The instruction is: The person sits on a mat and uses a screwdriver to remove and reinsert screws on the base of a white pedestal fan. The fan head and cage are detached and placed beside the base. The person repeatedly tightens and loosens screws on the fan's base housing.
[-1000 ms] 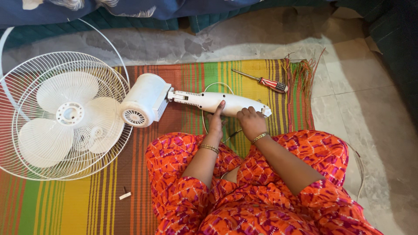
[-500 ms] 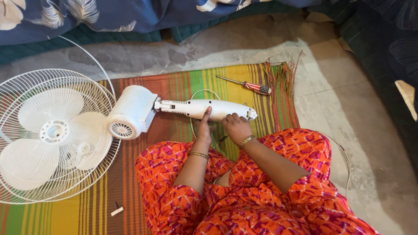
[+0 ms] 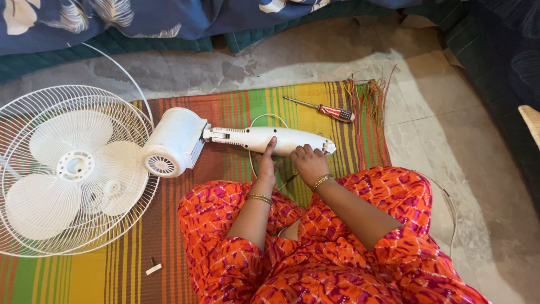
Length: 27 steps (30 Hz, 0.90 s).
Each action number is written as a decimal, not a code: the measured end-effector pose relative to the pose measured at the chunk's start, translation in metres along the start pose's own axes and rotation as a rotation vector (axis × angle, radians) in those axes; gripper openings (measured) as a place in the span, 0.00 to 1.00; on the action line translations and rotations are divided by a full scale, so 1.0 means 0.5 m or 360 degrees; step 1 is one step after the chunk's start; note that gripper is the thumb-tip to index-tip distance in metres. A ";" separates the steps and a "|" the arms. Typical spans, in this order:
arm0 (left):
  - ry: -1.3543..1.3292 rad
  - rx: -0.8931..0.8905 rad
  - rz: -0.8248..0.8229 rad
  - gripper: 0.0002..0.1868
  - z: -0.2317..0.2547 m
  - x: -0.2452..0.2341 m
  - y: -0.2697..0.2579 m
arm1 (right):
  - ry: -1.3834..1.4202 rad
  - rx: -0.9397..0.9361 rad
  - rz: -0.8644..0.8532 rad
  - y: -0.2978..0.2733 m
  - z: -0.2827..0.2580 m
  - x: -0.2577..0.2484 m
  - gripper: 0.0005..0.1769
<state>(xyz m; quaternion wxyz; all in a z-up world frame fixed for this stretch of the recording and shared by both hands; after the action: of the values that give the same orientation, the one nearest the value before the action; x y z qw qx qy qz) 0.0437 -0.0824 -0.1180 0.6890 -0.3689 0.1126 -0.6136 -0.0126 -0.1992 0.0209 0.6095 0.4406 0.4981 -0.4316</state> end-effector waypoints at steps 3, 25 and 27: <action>-0.0004 0.0011 -0.0023 0.62 0.005 0.003 -0.004 | -0.0024 -0.0024 0.0001 0.001 -0.002 0.004 0.09; 0.0035 -0.0041 -0.0022 0.69 0.008 0.004 -0.016 | 0.0004 0.0082 0.0117 0.004 0.020 -0.012 0.05; 0.0029 -0.0036 -0.0020 0.69 0.008 0.004 -0.015 | 0.0046 0.0103 0.0127 0.006 0.023 -0.016 0.05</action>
<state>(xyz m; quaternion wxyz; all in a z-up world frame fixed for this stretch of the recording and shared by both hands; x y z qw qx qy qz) 0.0408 -0.0824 -0.1100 0.6798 -0.3719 0.1234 -0.6200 -0.0081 -0.2087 0.0305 0.6045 0.4857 0.4746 -0.4164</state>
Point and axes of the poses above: each hand's wrist, its own y-axis towards the middle knuckle, its own x-axis out of the palm, z = x × y, the point moved 8 cm from there along y, towards the middle knuckle
